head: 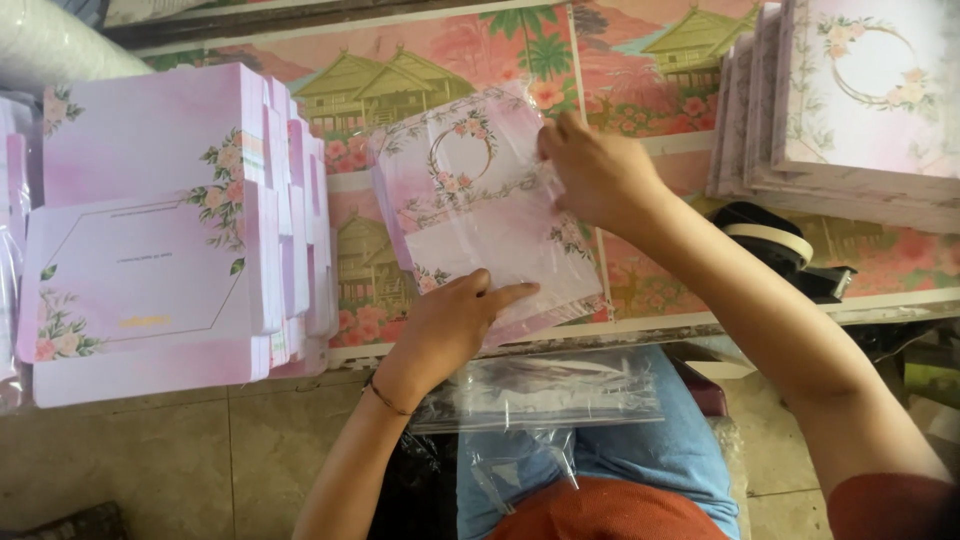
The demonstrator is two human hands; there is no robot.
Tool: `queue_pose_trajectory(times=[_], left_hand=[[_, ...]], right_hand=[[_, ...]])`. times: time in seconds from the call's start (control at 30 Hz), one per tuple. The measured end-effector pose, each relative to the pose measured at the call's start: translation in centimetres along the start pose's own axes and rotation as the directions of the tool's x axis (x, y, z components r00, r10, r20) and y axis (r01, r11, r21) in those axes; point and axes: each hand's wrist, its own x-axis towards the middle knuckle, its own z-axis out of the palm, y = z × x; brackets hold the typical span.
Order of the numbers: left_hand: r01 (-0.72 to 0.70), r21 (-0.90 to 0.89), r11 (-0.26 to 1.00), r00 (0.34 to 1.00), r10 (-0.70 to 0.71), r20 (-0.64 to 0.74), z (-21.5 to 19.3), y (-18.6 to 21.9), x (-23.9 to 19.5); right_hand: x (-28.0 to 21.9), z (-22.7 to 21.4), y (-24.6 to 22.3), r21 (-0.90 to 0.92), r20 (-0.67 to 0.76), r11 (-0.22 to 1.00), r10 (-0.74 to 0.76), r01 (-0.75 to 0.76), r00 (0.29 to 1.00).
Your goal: The person is packaging stacks of printed floral cards into clear plastic bags at a finishing workstation.
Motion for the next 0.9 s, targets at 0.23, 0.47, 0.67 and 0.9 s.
queue_pose_trajectory(times=[0.23,0.47,0.67,0.9], left_hand=[[-0.009,-0.029,1.0,0.994,0.006,-0.108,1.6,-1.1,0.4],[0.278,-0.183,0.943,0.929,-0.313,-0.2,2.3,-1.8,0.6],[0.469,-0.247,0.848,0.863,-0.499,-0.073,0.3,0.5,0.6],[0.496,-0.192,0.847,0.86,-0.509,-0.021,0.3,0.3,0.8]], right_hand=[[-17.7,-6.6,7.6,0.008,-0.379,0.973,0.215,-0.229,0.9],[-27.7,-4.2,12.9,0.208,-0.061,0.714,0.692,-0.669,0.719],[-26.3,-2.3,11.9,0.267,0.049,0.665,0.714,-0.698,0.699],[-26.2,-0.9,14.0,0.406,0.068,0.581,0.75,-0.705,0.658]])
